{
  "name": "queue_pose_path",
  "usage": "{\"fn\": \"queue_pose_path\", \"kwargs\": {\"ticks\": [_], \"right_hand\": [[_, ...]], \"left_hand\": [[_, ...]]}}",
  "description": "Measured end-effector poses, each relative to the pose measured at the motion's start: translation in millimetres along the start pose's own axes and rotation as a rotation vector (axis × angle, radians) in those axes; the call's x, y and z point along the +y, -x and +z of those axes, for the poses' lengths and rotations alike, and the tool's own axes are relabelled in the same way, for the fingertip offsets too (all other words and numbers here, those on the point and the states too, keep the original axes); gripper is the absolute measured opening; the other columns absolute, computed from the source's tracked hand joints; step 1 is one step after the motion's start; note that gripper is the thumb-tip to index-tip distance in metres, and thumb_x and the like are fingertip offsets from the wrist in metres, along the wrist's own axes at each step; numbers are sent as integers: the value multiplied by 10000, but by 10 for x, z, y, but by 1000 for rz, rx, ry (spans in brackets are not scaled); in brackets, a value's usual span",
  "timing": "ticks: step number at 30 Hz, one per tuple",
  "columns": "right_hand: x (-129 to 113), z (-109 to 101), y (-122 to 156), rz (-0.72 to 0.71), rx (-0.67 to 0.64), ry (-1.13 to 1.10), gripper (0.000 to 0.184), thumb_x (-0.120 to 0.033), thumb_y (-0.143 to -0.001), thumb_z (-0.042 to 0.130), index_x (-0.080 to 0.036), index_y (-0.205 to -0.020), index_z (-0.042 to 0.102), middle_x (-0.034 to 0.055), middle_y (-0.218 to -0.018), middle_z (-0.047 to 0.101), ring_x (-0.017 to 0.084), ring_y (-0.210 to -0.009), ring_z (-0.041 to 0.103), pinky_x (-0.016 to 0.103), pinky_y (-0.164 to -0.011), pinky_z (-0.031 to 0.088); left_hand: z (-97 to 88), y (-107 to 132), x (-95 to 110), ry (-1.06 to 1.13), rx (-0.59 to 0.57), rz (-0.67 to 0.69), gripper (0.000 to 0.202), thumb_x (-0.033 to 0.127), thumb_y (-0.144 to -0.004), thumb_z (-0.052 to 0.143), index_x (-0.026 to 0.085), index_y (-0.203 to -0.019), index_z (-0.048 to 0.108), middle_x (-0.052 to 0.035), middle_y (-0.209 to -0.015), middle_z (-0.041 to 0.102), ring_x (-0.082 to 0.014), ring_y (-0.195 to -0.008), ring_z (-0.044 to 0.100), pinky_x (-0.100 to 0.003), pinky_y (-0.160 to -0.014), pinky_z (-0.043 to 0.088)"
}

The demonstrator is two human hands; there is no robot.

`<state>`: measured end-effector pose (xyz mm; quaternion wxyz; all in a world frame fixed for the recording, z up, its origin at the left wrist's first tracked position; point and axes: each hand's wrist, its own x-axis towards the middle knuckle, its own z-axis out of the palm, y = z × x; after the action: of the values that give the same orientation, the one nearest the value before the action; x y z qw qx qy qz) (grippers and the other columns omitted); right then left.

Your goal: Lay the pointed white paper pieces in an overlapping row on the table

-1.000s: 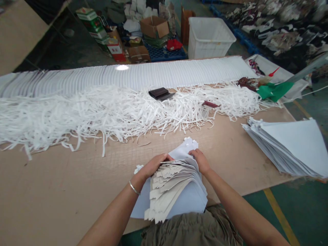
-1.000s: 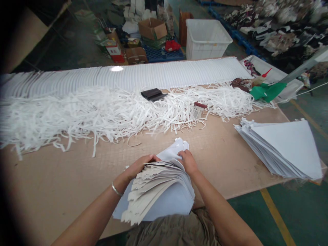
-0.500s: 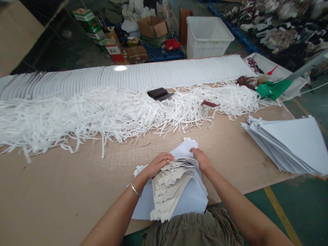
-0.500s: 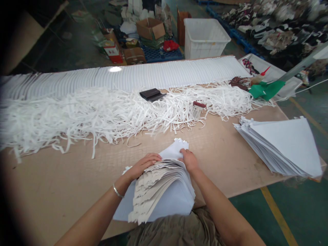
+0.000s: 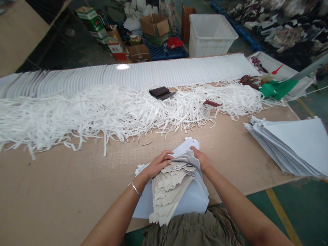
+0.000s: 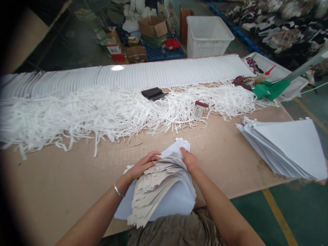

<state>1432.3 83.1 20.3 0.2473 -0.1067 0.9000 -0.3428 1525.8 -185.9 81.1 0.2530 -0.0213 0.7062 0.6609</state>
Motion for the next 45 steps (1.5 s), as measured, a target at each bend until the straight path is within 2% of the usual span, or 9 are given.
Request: {"fn": "queue_pose_path", "kwargs": {"ticks": [5,10,16,20,24,27,35,42,45], "right_hand": [[-76,74,119,-43,-20,-161,233,-344,-771,666,-222,-968,637,32,-922,667,183,-816,595,287,-758,443],[-165,38,252,32,-151,-693,518,-579,-912,493,-232,-1296,488,38,-878,701,186,-724,621,305,-698,473],[-87,-18,3,44,20,19,388,-284,-783,693,-210,-1159,631,114,-1065,667,255,-974,608,351,-872,424],[-114,-1,60,7,-1,-25,244,-316,-784,700,-199,-993,657,91,-1031,650,232,-961,598,333,-884,437],[-189,6,288,-24,-79,-341,471,-506,-943,482,-232,-1326,497,19,-827,655,185,-734,610,301,-716,485],[-158,-12,332,41,-53,-541,543,-551,-997,291,-215,-1406,412,24,-762,661,192,-671,618,320,-688,497],[59,49,158,49,77,40,306,-182,-760,650,-194,-1066,658,114,-1100,650,237,-1006,596,339,-911,433],[-38,24,423,-22,37,-567,490,-507,-923,509,-223,-1322,496,-25,-724,593,159,-642,558,270,-628,460],[-4,-18,358,62,47,-407,500,-534,-968,391,-211,-1328,517,-1,-726,620,168,-630,567,280,-617,453]], "left_hand": [[-20,11,17,-150,7,80,367,439,-949,511,207,-1159,705,-98,-1349,588,-264,-1306,492,-406,-1170,317],[-36,18,64,-150,-1,44,343,410,-943,517,203,-1139,709,-83,-1466,512,-283,-1392,415,-401,-1199,270],[8,35,10,-45,3,15,428,405,-940,541,219,-1324,570,-68,-1259,651,-241,-1178,585,-388,-1067,426],[-1,25,8,-112,-15,42,414,423,-956,507,228,-1306,614,-85,-1332,609,-249,-1259,536,-413,-1142,362],[-38,8,28,-195,-8,80,356,421,-953,516,220,-1178,705,-60,-1546,424,-270,-1479,286,-386,-1239,190],[-44,19,7,-137,-63,37,342,406,-961,505,217,-1187,679,-68,-1409,574,-263,-1360,459,-387,-1184,295],[-83,0,82,-98,-119,11,452,371,-919,553,221,-1345,570,-72,-1319,637,-239,-1205,574,-365,-1067,404],[-49,-273,264,-194,-171,74,425,379,-983,355,189,-905,727,-53,-1220,675,-227,-1205,563,-323,-1051,411],[32,-324,286,-186,-154,34,258,355,-912,489,191,-902,689,-40,-1091,707,-231,-1147,585,-325,-1010,439]]}}
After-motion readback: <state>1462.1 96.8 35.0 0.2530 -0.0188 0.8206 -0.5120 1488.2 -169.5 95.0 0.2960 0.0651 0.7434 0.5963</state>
